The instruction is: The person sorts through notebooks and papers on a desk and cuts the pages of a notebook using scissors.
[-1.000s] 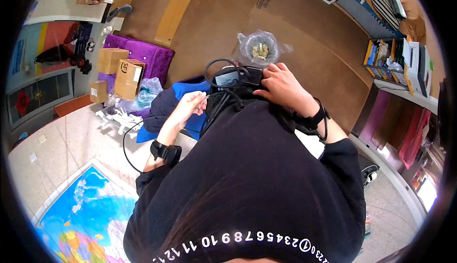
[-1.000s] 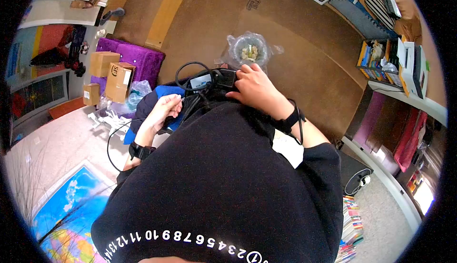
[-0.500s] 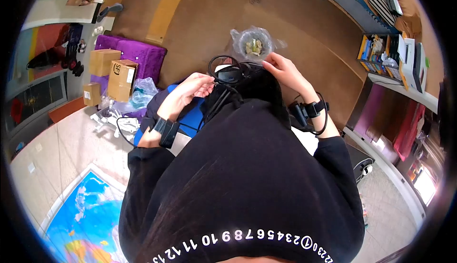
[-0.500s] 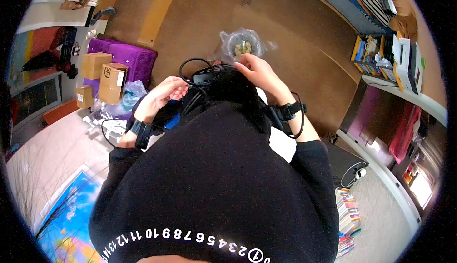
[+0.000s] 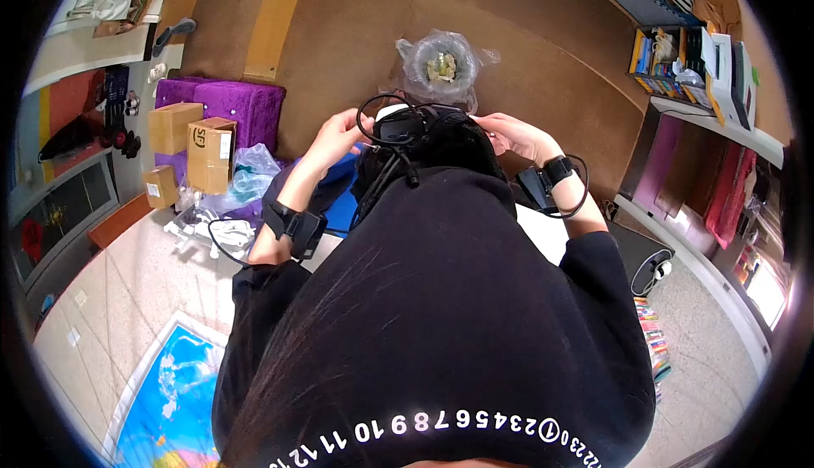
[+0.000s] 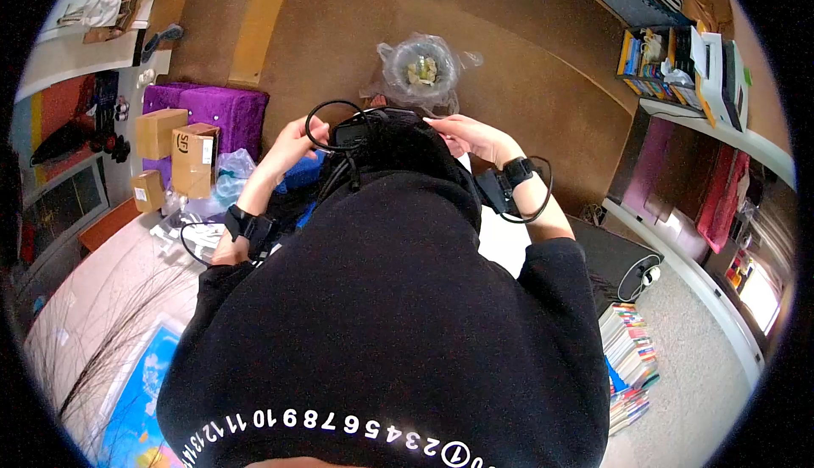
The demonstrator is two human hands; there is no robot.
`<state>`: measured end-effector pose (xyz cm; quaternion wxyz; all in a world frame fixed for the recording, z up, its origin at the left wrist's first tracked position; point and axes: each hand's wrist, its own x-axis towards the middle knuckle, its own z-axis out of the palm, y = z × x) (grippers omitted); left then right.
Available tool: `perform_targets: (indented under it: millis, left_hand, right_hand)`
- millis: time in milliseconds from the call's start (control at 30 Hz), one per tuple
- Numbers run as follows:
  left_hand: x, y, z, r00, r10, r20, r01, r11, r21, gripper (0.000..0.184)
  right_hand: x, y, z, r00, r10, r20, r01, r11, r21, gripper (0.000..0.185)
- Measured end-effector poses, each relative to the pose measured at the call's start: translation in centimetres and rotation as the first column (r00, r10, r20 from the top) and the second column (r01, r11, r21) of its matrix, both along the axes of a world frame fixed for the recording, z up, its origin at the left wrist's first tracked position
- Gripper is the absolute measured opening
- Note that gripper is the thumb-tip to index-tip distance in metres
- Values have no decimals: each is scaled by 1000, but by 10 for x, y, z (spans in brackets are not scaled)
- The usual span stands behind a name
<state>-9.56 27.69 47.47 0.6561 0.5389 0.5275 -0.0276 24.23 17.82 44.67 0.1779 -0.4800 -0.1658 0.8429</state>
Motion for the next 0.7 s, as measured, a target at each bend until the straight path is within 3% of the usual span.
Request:
perform_targets:
  millis: [67,167,200,300,333,433,533,600,700]
  left_hand:
    - [-6,-3,-32,998,21,61,-36,965,259,28]
    - [3,5,-61,978,37,205,-68,987,143,31]
    - [9,8,-71,926,141,351,-109,988,-109,32]
    - [20,19,-80,855,3,518,74,989,-128,31]
    - [24,18,-76,863,15,505,88,980,-179,28]
    - [29,22,-69,894,113,433,78,913,-400,32]
    - [29,19,-81,876,92,473,65,950,-306,27]
    - [22,17,-90,894,141,425,26,931,-364,31]
    - [2,19,-95,860,162,483,40,924,-381,34]
  right_hand:
    - [-1,0,7,999,-47,6,47,999,16,30]
    - [-9,0,24,987,-119,103,113,992,61,29]
    - [-9,0,23,987,-132,91,126,989,72,29]
    - [-10,5,23,968,-239,79,235,971,54,27]
    - [-10,9,24,955,-284,79,282,959,39,27]
    - [-15,18,30,971,-226,76,214,967,140,28]
    - [-34,39,42,956,-244,163,225,966,126,32]
    - [-48,52,36,942,-226,248,198,971,132,33]
    - [-65,80,36,926,-9,378,-88,968,237,34]
